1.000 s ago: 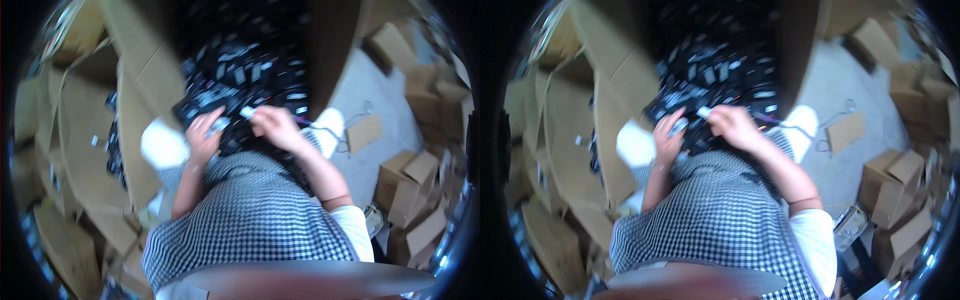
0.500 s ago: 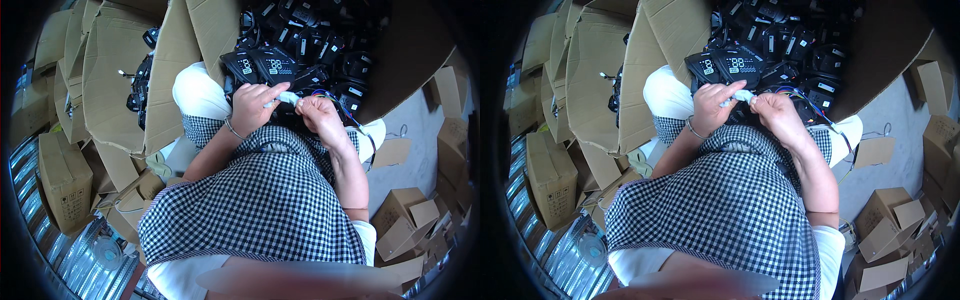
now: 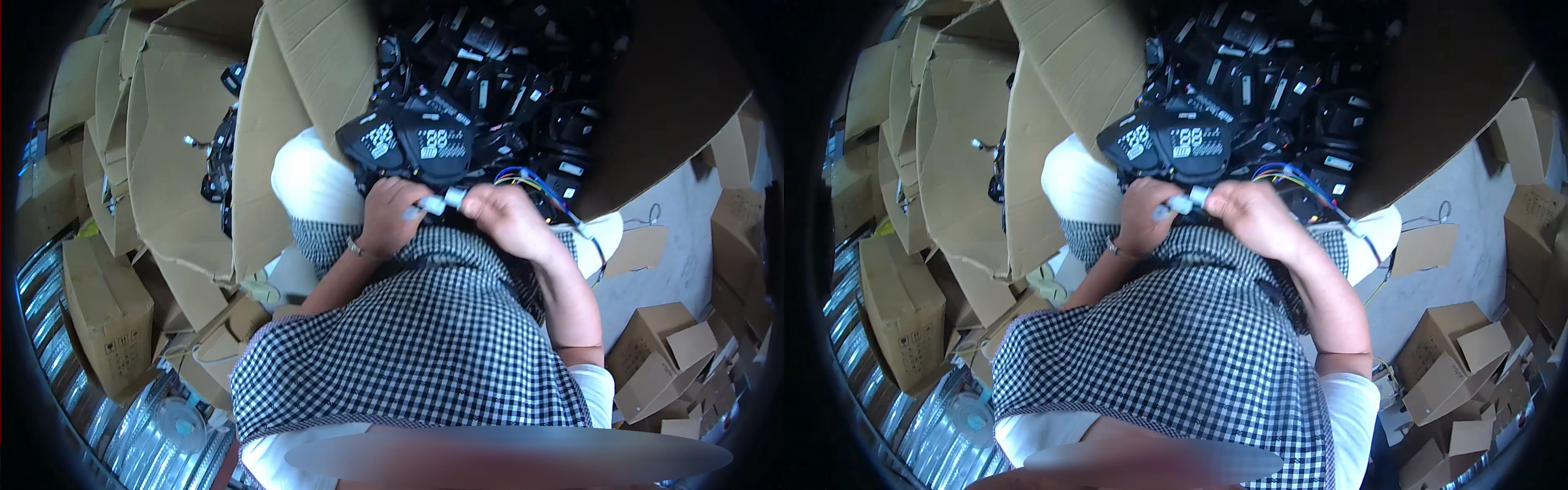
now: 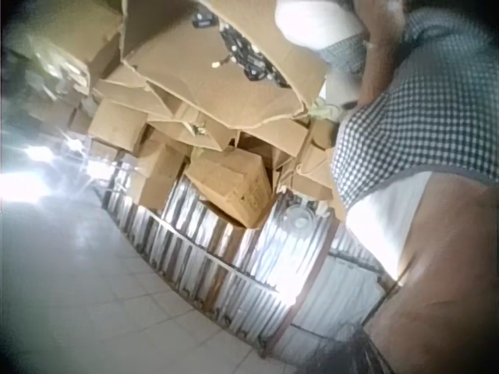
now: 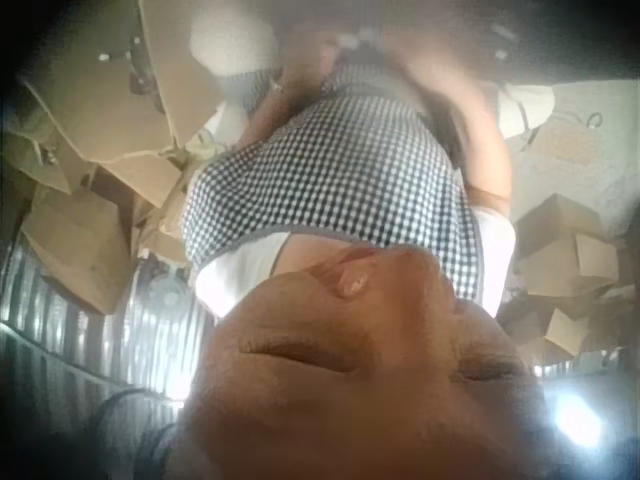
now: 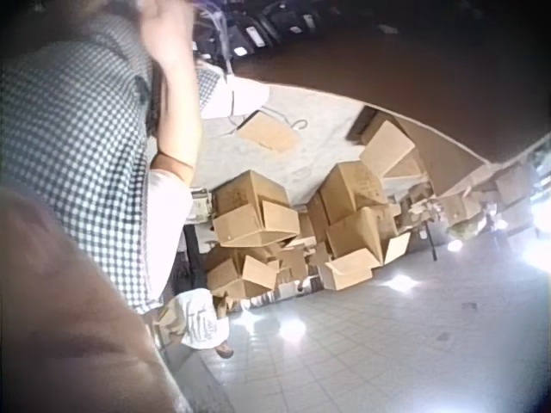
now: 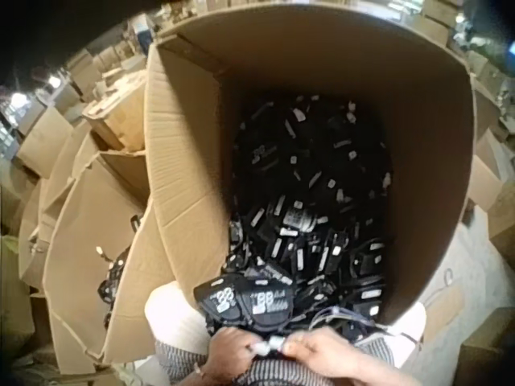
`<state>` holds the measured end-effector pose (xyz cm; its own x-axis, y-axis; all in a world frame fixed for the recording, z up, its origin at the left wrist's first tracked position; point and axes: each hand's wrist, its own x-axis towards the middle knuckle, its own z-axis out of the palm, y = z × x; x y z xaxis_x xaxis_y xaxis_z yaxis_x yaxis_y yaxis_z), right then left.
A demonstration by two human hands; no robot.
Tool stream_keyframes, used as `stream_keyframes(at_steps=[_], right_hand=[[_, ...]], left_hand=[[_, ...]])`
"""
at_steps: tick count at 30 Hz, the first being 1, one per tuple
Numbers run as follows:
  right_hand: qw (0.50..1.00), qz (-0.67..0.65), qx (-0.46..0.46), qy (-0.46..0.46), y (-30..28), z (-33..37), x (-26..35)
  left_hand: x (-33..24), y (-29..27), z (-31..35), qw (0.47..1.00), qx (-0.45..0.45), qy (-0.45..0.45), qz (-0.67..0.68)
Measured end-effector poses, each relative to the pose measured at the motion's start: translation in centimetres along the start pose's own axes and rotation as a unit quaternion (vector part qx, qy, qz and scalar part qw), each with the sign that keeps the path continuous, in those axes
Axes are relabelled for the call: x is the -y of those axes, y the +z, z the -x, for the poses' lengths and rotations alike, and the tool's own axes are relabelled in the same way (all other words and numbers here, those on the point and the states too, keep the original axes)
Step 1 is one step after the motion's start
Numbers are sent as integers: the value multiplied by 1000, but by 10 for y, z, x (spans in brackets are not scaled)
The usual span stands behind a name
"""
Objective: The person sorts electronic dash display components, connectors, and wire harnesses by hand from a large cardboard box into smaller cardboard boxes.
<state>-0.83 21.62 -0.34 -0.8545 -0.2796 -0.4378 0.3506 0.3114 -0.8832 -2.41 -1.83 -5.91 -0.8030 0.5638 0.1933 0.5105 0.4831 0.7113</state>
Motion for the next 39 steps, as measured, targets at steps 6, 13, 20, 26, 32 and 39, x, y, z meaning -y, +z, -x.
stream_keyframes(at_steps=[6, 13, 20, 26, 32, 39], right_hand=[[909, -301, -287, 23, -120, -65, 36], [751, -560, -347, 50, -157, -186, -15], [838, -352, -409, -82, -110, -157, 5], [878, 282, -254, -293, 8, -46, 22], [902, 302, -155, -267, 36, -17, 4], [973, 155, -140, -93, 6, 46, 28]], left_hand=[[-42, -20, -10, 995, -77, 41, 46], [-51, -22, -28, 979, -63, 71, 180], [-53, -26, -33, 991, -118, 5, 57], [-57, -30, -58, 977, -166, -26, 129], [-42, -28, -49, 993, -43, 55, 94], [-30, -23, -27, 991, 9, -7, 136]])
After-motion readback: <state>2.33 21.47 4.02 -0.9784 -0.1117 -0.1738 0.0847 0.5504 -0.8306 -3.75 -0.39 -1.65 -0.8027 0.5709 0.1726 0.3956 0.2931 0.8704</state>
